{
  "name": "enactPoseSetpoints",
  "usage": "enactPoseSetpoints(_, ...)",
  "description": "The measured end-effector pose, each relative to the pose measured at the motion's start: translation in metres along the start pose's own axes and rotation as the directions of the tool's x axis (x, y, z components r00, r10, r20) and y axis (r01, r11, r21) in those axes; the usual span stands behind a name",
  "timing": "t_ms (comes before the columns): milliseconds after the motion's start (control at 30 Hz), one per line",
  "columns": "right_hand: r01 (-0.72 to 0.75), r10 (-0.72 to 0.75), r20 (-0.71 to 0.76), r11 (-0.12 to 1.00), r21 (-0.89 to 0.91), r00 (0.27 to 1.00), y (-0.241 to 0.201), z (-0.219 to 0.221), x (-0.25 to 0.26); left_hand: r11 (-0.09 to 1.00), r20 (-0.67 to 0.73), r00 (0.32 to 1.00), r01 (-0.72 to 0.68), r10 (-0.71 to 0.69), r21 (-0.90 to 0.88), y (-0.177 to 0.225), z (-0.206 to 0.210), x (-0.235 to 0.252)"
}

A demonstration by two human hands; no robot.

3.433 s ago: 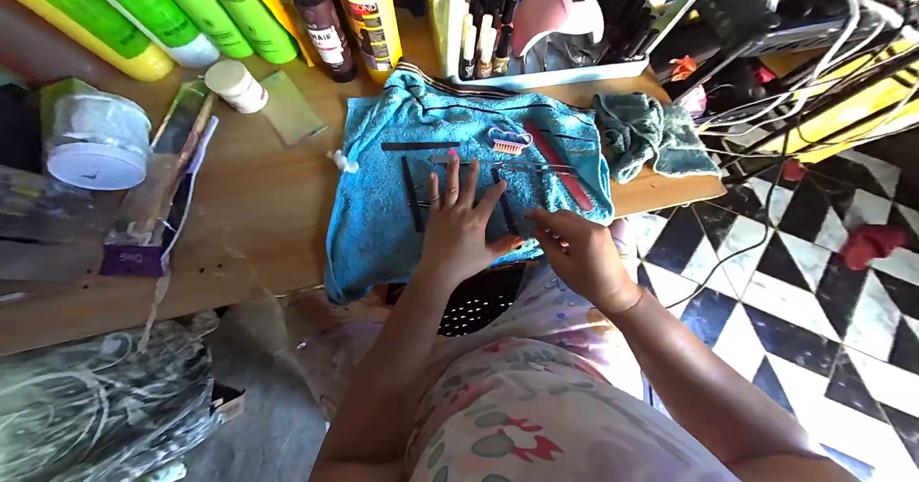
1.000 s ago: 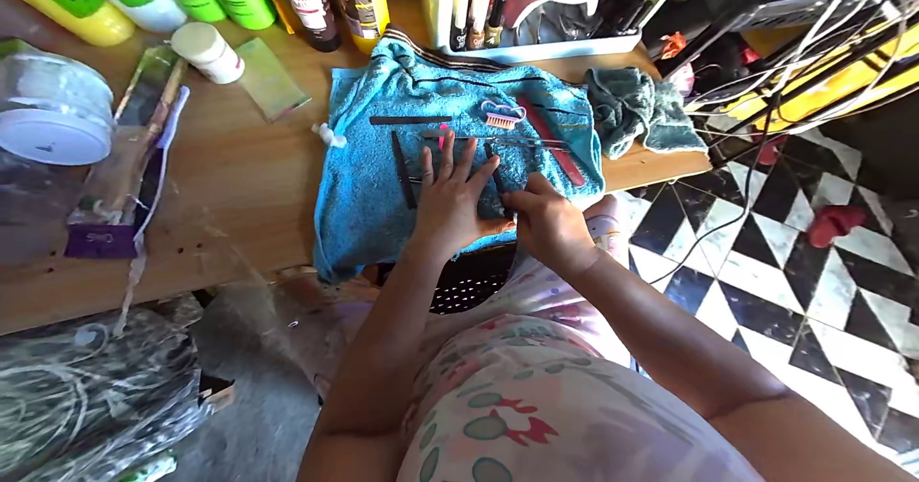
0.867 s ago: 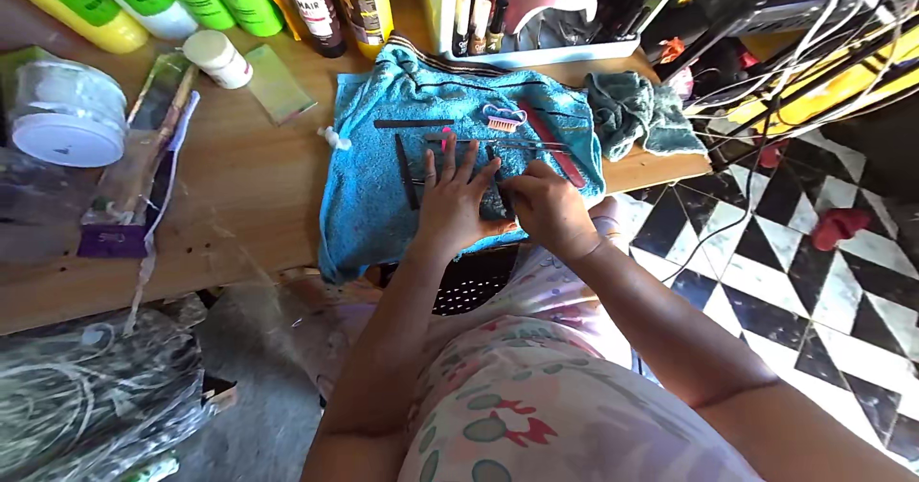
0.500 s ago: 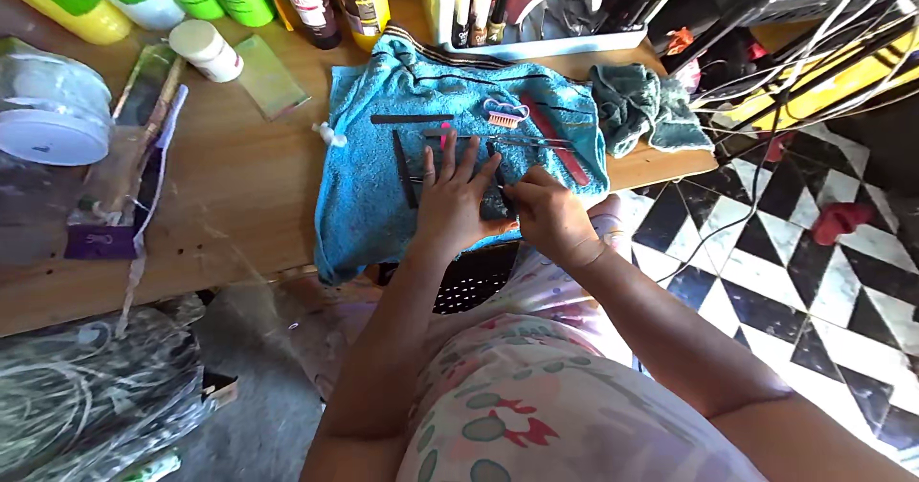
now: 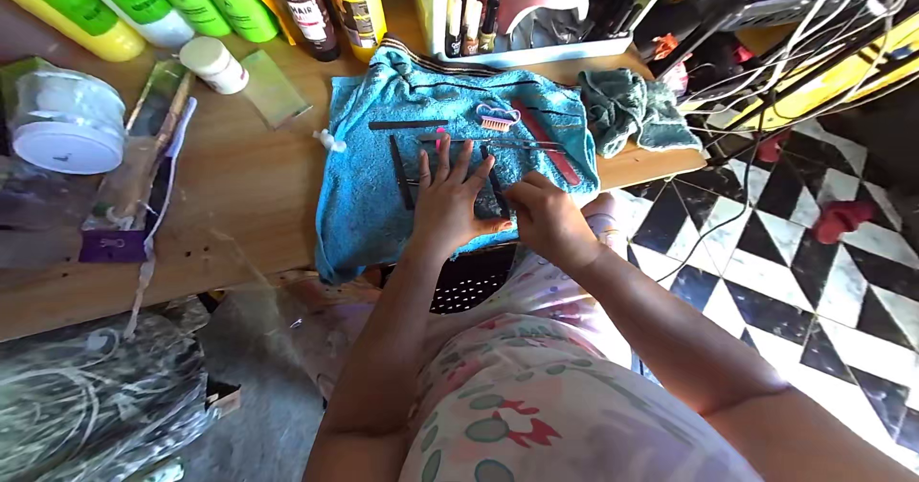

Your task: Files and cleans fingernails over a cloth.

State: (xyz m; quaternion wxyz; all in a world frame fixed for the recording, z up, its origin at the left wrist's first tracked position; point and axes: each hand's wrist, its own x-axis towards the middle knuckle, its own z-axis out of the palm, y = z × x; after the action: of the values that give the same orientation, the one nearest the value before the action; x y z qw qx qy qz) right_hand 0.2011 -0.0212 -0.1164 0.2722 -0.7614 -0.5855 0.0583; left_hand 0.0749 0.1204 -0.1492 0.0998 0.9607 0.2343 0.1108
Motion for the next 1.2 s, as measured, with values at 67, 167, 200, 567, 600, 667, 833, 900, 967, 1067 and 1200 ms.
enactPoseSetpoints(67, -0.017, 0.016, -0.003, 1.000, -0.014, 1.000, -0.001, 0.007, 0.004, 1.000, 0.011, 1.000, 0.007, -0.007, -0.009, 0.001, -0.002, 0.000)
enactPoseSetpoints(167, 0.018, -0.019, -0.022, 0.999, -0.048, 1.000, 0.001, 0.010, -0.012, 1.000, -0.003, 1.000, 0.009, -0.009, -0.013, 0.001, -0.001, -0.001)
enactPoseSetpoints(200, 0.016, -0.016, -0.015, 0.999, -0.050, 1.000, 0.003, 0.010, -0.020, 1.000, -0.002, 1.000, 0.009, -0.009, -0.013, 0.001, -0.001, -0.001)
enactPoseSetpoints(567, 0.050, -0.052, -0.050, 0.998, -0.037, 0.997, -0.003, 0.006, -0.002, 1.000, -0.009, 1.000, -0.001, 0.000, -0.024, 0.000, -0.001, -0.001)
enactPoseSetpoints(600, 0.054, -0.057, -0.049, 0.997, -0.059, 0.997, -0.003, 0.011, -0.002, 1.000, -0.020, 1.000, 0.002, -0.002, -0.031, 0.000, 0.000, -0.001)
enactPoseSetpoints(667, 0.076, -0.082, -0.053, 0.991, -0.109, 0.995, -0.003, 0.014, -0.010, 0.999, -0.033, 0.999, 0.004, -0.005, -0.042, 0.000, 0.001, -0.002)
enactPoseSetpoints(833, 0.056, -0.054, 0.021, 0.992, -0.117, 0.998, -0.002, -0.002, -0.037, 0.999, -0.021, 1.000, 0.007, -0.008, -0.036, 0.002, -0.001, -0.001)
enactPoseSetpoints(900, 0.047, -0.045, 0.031, 0.997, -0.057, 0.999, 0.002, -0.009, -0.040, 1.000, 0.001, 1.000, 0.016, -0.016, -0.014, 0.003, -0.001, 0.000)
enactPoseSetpoints(967, 0.042, -0.043, 0.004, 0.999, 0.028, 0.999, 0.006, -0.013, -0.037, 1.000, -0.009, 1.000, 0.011, -0.011, -0.011, 0.002, 0.000, -0.001)
enactPoseSetpoints(1067, 0.030, -0.027, -0.051, 0.998, 0.061, 0.998, 0.007, -0.012, -0.029, 1.000, -0.021, 1.000, 0.001, -0.001, -0.021, 0.002, 0.000, -0.001)
enactPoseSetpoints(1200, 0.036, -0.034, -0.039, 0.998, 0.044, 0.999, 0.007, -0.007, -0.022, 1.000, -0.008, 1.000, 0.009, -0.009, -0.023, 0.002, -0.002, -0.001)
